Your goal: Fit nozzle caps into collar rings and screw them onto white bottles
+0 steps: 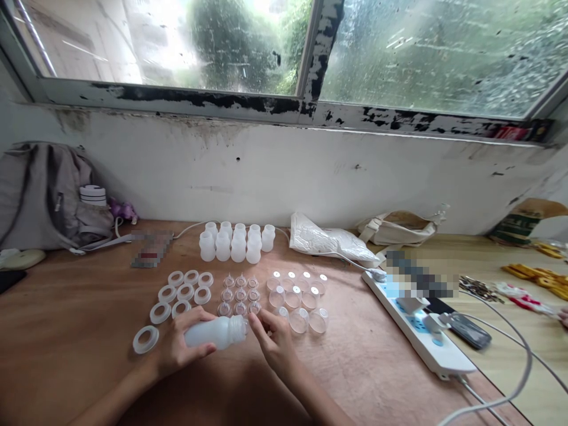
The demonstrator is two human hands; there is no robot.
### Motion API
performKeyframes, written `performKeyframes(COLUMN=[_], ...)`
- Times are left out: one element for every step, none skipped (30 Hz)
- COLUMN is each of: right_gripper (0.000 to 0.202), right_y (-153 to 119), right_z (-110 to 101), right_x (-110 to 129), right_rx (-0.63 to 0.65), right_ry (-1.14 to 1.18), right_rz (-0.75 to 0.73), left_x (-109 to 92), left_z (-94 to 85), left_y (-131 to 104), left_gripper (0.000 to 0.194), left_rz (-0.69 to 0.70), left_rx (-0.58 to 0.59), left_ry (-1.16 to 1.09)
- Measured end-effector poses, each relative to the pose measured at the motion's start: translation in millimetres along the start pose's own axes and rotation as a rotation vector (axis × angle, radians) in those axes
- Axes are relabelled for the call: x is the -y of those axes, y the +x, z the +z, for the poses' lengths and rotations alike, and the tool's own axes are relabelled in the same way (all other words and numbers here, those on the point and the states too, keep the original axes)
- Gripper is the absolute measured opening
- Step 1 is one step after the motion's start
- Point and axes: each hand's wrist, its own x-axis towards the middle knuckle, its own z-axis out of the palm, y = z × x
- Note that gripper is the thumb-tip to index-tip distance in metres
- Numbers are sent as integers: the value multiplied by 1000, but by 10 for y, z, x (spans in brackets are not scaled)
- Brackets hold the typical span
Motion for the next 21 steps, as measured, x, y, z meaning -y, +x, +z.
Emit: performKeyframes(right_gripper=[44,45,45,45,42,39,36,33,31,30,31,32,34,35,36,35,33,29,24,20,17], right_y=[8,16,23,29,34,38,41,43,45,47,48,49,50,50,50,49,49,48,47,47,47], right_z=[0,-4,-14,-28,-47,-66,-84,-97,-106,-108,-104,-98,-90,-84,-81,-81,-85,-92,-100,-106,-112], right_x=[-8,-15,-18,-17,-11,-2,7,14,16,13,5,-6,-18,-27,-31,-28,-19,-7,6,17,22], right_rx=[19,50,87,120,145,164,177,186,192,196,199,199,196,192,186,180,178,184,194,204,208], right_ry=[5,7,3,-6,-17,-26,-31,-34,-37,-42,-49,-58,-66,-73,-80,-88,-92,-90,-84,-78,-78], right_rz=[7,12,13,7,-5,-21,-37,-49,-52,-50,-44,-38,-34,-33,-36,-41,-48,-59,-72,-89,-107], left_x=[1,0,-1,-2,-4,-5,-6,-6,-7,-7,-7,-8,-9,-11,-13,-16,-19,-21,-22,-23,-23], left_z=[-1,-2,-4,-6,-7,-8,-8,-8,-7,-6,-6,-5,-6,-7,-10,-12,-15,-17,-18,-17,-14], left_y=[0,1,2,3,5,6,8,9,10,11,13,14,16,19,21,24,25,26,25,23,19], left_gripper=[31,31,31,30,30,30,30,30,30,30,29,29,30,29,29,29,28,28,27,27,27], left_rz=[5,6,1,-8,-16,-24,-27,-26,-26,-27,-28,-29,-30,-34,-42,-53,-64,-75,-80,-81,-78], left_rx=[-1,3,6,10,14,16,18,18,16,17,18,19,21,21,23,24,24,24,23,27,33], left_ry=[-6,-13,-19,-22,-22,-22,-20,-20,-19,-20,-20,-20,-22,-25,-29,-34,-39,-43,-45,-45,-44])
